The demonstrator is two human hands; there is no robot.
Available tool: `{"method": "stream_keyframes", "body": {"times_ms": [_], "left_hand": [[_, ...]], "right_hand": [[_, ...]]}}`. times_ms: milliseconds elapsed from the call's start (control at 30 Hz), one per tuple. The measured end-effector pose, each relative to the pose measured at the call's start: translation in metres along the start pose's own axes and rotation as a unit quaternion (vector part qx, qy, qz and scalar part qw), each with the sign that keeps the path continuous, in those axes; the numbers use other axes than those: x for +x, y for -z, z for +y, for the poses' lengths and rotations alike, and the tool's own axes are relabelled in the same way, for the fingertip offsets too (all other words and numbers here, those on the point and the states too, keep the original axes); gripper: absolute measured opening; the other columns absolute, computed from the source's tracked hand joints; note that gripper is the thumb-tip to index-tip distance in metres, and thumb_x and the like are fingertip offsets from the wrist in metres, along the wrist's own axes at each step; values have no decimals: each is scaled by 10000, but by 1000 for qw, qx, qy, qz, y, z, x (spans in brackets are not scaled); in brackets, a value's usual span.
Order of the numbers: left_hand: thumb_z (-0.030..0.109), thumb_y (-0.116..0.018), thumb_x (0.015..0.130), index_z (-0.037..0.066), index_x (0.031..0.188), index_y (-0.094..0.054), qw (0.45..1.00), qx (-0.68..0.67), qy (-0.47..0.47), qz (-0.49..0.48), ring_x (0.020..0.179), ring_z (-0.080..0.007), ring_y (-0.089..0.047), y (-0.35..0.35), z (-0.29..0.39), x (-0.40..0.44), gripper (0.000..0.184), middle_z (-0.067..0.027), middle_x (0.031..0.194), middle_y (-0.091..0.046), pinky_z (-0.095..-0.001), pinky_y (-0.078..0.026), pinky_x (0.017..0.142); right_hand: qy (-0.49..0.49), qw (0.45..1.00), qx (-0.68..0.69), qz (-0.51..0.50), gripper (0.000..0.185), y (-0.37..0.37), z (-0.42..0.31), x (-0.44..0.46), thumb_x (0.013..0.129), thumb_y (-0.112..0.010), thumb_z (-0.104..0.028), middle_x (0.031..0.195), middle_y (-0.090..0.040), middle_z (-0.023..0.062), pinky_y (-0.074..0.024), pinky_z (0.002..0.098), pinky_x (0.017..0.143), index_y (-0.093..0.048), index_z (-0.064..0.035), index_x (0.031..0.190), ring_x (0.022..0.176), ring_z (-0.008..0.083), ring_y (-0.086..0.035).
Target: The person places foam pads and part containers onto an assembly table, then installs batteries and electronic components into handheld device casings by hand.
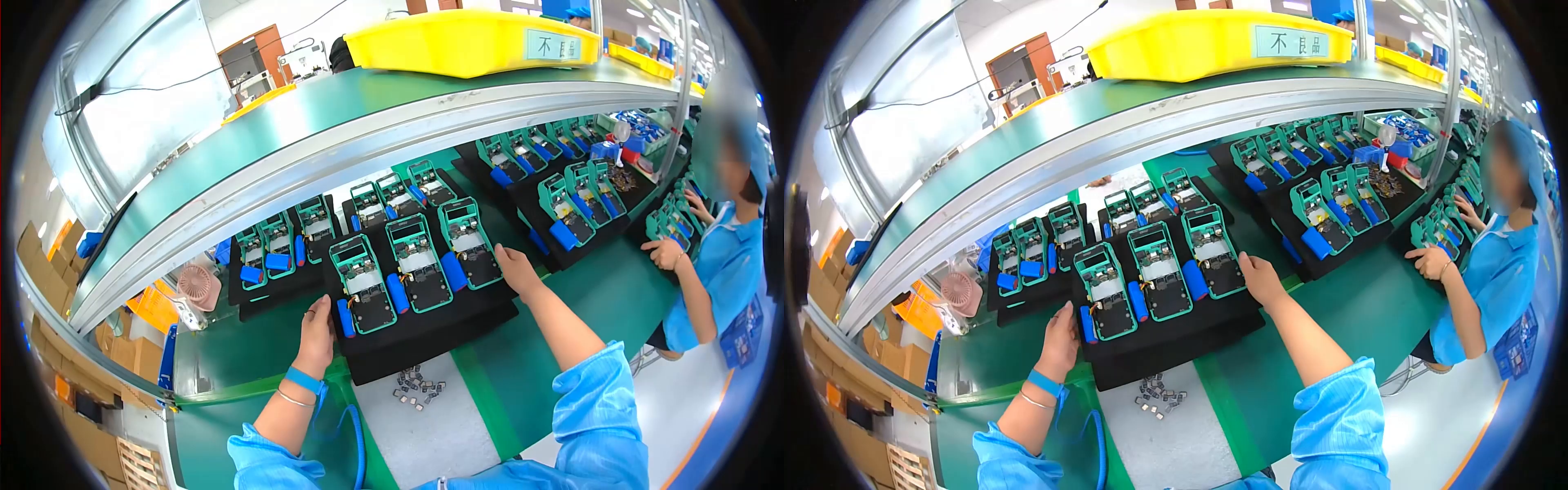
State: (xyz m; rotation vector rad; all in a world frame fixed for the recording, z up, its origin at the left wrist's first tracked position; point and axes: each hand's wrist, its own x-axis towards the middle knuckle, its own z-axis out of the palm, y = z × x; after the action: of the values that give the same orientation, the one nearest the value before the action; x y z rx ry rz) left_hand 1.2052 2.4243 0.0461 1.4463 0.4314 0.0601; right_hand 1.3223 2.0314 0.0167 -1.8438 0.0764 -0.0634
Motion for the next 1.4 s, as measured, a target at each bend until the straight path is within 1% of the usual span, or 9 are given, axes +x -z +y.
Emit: {"method": "stream_keyframes", "body": {"times_ms": [233,467,567,833,933,1033,1233,1333,1400], "left_hand": [[439,-561,958,55,1342,-485,998,-52,30,-14,1220,-253,-513,-25,23,-31,548,-123,1339,-527,-393,-379,1077],[405,-528,974,142,1216,-560,991,-70,72,-93,1042,-165,-576,-59,-6,-124,359,-21,1112,-623,-368,-472,869],[308,-539,976,66,1442,-380,962,-67,80,-252,969,-106,-555,-74,-7,-165,548,-16,1170,-579,-330,-485,779],[282,-531,996,125,1377,-450,875,-77,264,-398,1194,-213,-531,-142,-56,-200,421,-34,1336,-552,-480,-448,1000],[312,-582,978,118,1229,-491,886,-91,319,-324,1236,-276,-472,-175,-64,-205,330,-61,1314,-494,-562,-380,1059],[317,-640,950,95,1129,-464,879,-127,336,-315,1300,-339,-373,-204,-63,-205,335,-115,1330,-383,-621,-319,1096],[376,-570,990,129,1101,-502,878,-121,325,-329,1251,-278,-448,-264,-90,-192,280,-72,1272,-496,-601,-342,1065],[430,-483,1026,126,1118,-530,848,-148,291,-418,1030,-182,-571,-282,-98,-176,321,-59,1109,-587,-389,-470,907],[470,-508,1000,-43,1286,-424,876,-79,219,-422,1089,-237,-579,-291,-108,-164,593,-170,1191,-564,-316,-483,902]], "right_hand": [[58,995,-44,65,485,16,-26,-36,976,-551,-410,867,-688,116,-481,342,750,-653,58,1050,804,202,-637],[0,997,6,83,461,99,-3,-139,969,-594,-363,886,-669,71,-469,276,694,-625,53,1166,776,116,-584],[-24,994,5,105,422,145,12,-184,973,-601,-325,880,-658,41,-452,251,662,-629,46,1172,750,90,-566],[-26,979,-73,191,347,235,82,-208,948,-635,-262,785,-639,7,-431,249,596,-676,58,1076,674,69,-542],[7,955,-129,268,352,255,115,-181,948,-632,-274,794,-685,46,-479,262,652,-672,51,1078,694,89,-593],[106,892,-267,350,288,248,109,-169,934,-622,-225,1078,-670,136,-484,351,887,-655,-21,1135,1034,235,-613],[303,898,-292,126,409,144,36,-236,731,-759,-166,1232,-591,144,-417,457,998,-668,-129,1128,1162,348,-544],[257,870,-419,50,350,105,33,-267,745,-766,-277,1312,-562,25,-317,585,1043,-698,-234,1086,1295,270,-463],[267,828,-485,94,346,96,51,-266,740,-767,-270,1343,-549,-3,-267,600,1071,-708,-265,1081,1320,259,-441]]}}
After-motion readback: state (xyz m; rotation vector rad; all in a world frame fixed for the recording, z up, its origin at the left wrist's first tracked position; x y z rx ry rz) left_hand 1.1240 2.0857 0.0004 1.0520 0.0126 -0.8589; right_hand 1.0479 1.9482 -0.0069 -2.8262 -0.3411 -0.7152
